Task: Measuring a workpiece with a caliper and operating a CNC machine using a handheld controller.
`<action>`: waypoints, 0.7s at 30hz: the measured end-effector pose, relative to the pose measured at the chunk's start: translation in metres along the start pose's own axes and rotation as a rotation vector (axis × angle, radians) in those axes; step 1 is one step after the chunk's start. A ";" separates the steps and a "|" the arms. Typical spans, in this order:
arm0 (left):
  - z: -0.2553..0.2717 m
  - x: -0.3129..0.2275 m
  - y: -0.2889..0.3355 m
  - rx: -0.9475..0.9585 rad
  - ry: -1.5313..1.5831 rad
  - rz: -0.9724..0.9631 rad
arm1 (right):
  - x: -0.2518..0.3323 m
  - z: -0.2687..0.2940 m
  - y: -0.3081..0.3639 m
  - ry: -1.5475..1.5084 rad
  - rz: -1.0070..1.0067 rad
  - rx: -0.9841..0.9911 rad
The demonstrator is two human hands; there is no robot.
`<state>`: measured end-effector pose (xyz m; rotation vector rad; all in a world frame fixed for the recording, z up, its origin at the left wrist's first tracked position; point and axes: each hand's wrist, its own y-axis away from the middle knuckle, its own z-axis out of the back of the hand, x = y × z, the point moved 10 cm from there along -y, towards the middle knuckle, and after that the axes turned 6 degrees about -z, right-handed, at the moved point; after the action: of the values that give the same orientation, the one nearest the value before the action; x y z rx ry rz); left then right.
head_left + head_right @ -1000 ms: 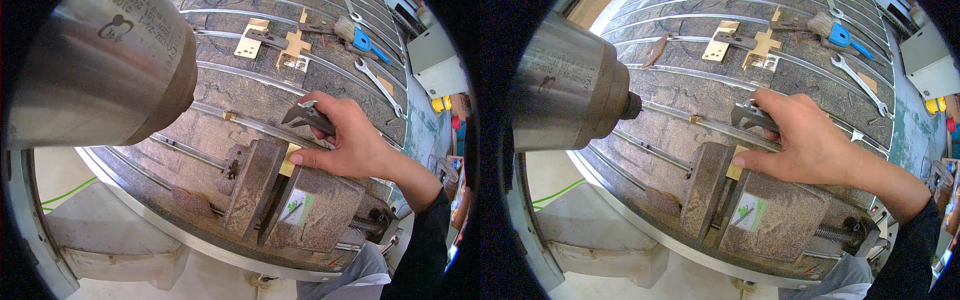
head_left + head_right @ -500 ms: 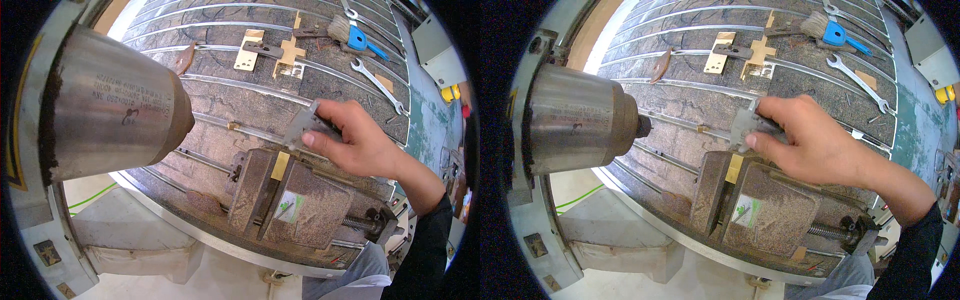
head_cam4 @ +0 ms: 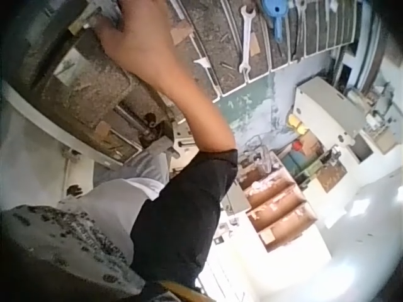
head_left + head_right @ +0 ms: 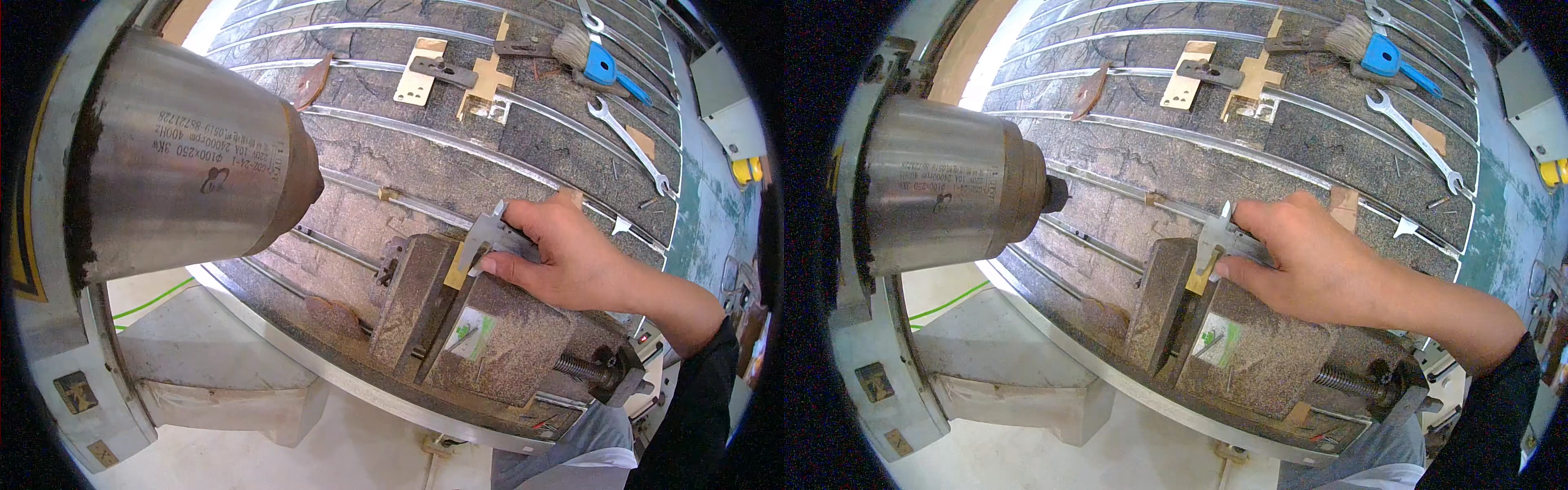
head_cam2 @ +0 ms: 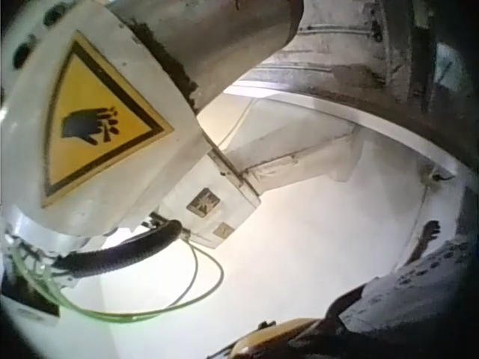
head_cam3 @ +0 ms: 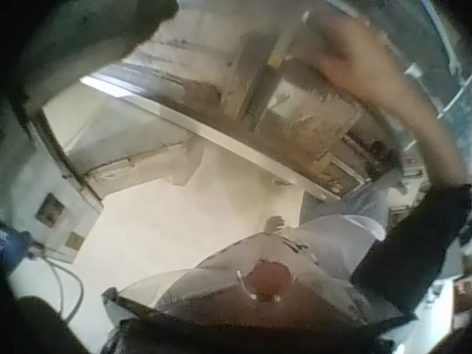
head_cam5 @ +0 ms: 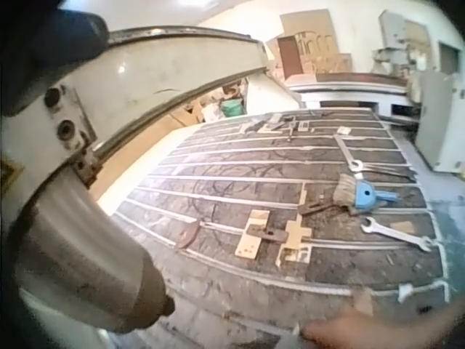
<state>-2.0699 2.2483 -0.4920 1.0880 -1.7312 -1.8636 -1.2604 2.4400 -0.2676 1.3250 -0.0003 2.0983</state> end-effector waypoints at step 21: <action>-0.016 0.034 -0.010 -0.059 0.061 0.300 | 0.007 0.000 -0.011 0.081 0.105 -0.099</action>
<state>-2.0775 2.2143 -0.5100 0.8036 -1.6874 -1.6677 -1.2565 2.4521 -0.2651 1.2040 -0.1407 2.2093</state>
